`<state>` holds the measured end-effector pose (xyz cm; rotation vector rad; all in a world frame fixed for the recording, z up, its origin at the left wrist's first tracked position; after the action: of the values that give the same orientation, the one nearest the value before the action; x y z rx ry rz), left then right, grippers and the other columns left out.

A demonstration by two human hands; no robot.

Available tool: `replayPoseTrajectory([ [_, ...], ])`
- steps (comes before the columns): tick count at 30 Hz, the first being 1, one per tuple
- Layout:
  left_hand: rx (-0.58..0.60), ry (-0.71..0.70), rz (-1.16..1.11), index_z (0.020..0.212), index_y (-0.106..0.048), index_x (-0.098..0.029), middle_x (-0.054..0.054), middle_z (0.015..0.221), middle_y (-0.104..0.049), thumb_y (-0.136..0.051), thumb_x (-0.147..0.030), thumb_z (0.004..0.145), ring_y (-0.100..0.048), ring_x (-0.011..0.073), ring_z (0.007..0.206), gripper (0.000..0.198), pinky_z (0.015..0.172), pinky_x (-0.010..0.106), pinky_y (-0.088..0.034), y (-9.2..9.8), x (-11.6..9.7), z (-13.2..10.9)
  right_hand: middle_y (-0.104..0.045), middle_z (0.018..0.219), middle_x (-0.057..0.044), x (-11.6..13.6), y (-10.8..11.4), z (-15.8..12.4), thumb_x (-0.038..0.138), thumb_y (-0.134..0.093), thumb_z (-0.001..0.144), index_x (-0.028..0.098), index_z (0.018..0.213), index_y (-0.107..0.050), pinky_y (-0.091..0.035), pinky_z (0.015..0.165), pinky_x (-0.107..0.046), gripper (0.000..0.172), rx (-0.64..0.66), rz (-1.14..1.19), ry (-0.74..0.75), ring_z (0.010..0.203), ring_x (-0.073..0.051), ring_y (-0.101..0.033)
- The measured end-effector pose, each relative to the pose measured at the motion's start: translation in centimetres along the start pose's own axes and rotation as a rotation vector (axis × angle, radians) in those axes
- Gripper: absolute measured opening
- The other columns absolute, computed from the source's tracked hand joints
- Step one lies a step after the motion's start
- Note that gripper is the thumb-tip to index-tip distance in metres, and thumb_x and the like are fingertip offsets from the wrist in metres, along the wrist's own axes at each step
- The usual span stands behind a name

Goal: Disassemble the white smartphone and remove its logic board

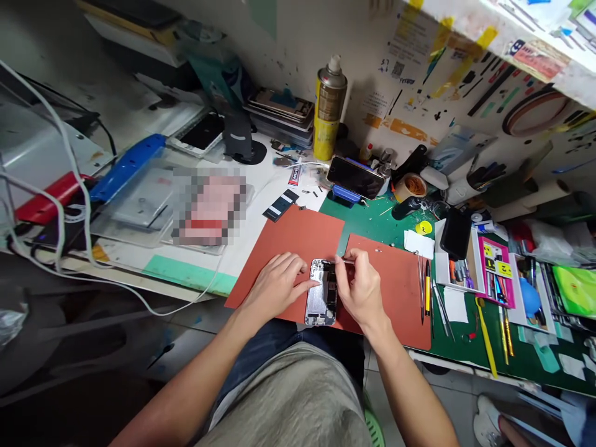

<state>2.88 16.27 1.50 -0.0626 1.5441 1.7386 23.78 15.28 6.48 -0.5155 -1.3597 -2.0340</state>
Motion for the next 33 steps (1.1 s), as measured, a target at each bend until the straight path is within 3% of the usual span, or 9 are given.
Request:
replayPoseTrajectory([
  [5,0.003,-0.006,0.027,0.097,-0.056,-0.022,0.003,0.093,-0.066,-0.068,-0.042,0.104,-0.062,0.0245,0.088,0.025,0.081,0.04,-0.046,0.0,-0.1,0.0,-0.069,0.088,-0.002,0.2,0.0,0.2,0.032,-0.058,0.109,0.025,0.108,-0.053,-0.056,0.06,-0.028,0.009,0.007,-0.052,0.048,0.071,-0.018,-0.07],
  [10,-0.002,-0.006,0.025,0.098,-0.054,-0.023,0.003,0.095,-0.066,-0.072,-0.041,0.102,-0.063,0.0252,0.089,0.026,0.081,0.04,-0.046,0.0,-0.1,0.0,-0.068,0.092,-0.005,0.6,0.4,1.4,0.026,-0.056,0.109,0.024,0.11,-0.051,-0.056,0.067,-0.032,0.005,0.178,-0.102,0.184,0.075,-0.019,-0.069],
  [16,0.004,0.001,0.023,0.098,-0.054,-0.023,0.003,0.094,-0.066,-0.083,-0.034,0.094,-0.063,0.0263,0.091,0.032,0.081,0.041,-0.047,0.1,-0.2,0.0,-0.069,0.096,-0.006,1.2,1.3,2.3,0.018,-0.052,0.108,0.025,0.107,-0.05,-0.056,0.071,-0.034,0.007,0.353,-0.07,0.233,0.084,-0.021,-0.07],
  [19,0.015,0.007,0.022,0.098,-0.054,-0.023,0.003,0.094,-0.066,-0.084,-0.032,0.092,-0.063,0.0267,0.091,0.032,0.082,0.041,-0.047,0.2,-0.3,0.1,-0.068,0.092,-0.004,1.4,1.3,2.4,0.019,-0.053,0.108,0.025,0.102,-0.049,-0.051,0.068,-0.032,0.01,0.348,-0.1,0.26,0.079,-0.02,-0.067],
  [24,0.03,0.011,0.043,0.097,-0.054,-0.023,0.003,0.095,-0.067,-0.083,-0.028,0.093,-0.063,0.0269,0.093,0.03,0.085,0.043,-0.048,0.1,-0.2,0.1,-0.055,0.072,0.003,1.6,0.6,3.3,0.022,-0.054,0.11,0.027,0.091,-0.043,-0.033,0.057,-0.031,0.022,0.283,-0.222,0.299,0.06,-0.016,-0.05],
  [29,0.048,0.021,0.057,0.097,-0.054,-0.022,0.004,0.099,-0.068,-0.079,-0.024,0.094,-0.064,0.0272,0.095,0.025,0.086,0.043,-0.048,0.2,-0.3,0.1,-0.059,0.085,-0.003,1.9,0.4,4.2,0.017,-0.05,0.107,0.026,0.095,-0.043,-0.041,0.067,-0.032,0.016,0.406,-0.184,0.345,0.075,-0.02,-0.056],
  [33,0.053,0.023,0.068,0.097,-0.054,-0.023,0.004,0.098,-0.068,-0.079,-0.025,0.094,-0.064,0.0274,0.096,0.026,0.087,0.043,-0.048,0.3,-0.3,0.1,-0.057,0.08,-0.002,2.1,0.6,4.5,0.02,-0.049,0.108,0.026,0.094,-0.042,-0.036,0.062,-0.032,0.017,0.392,-0.212,0.34,0.068,-0.019,-0.051],
])
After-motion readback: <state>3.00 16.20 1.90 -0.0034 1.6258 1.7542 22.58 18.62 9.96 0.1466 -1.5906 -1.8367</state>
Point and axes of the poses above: each hand's wrist, its own z-axis towards the middle knuckle, its own y-axis out of the back of the hand, x = y × z, the point moved 1 cm from there along z, towards the middle knuckle
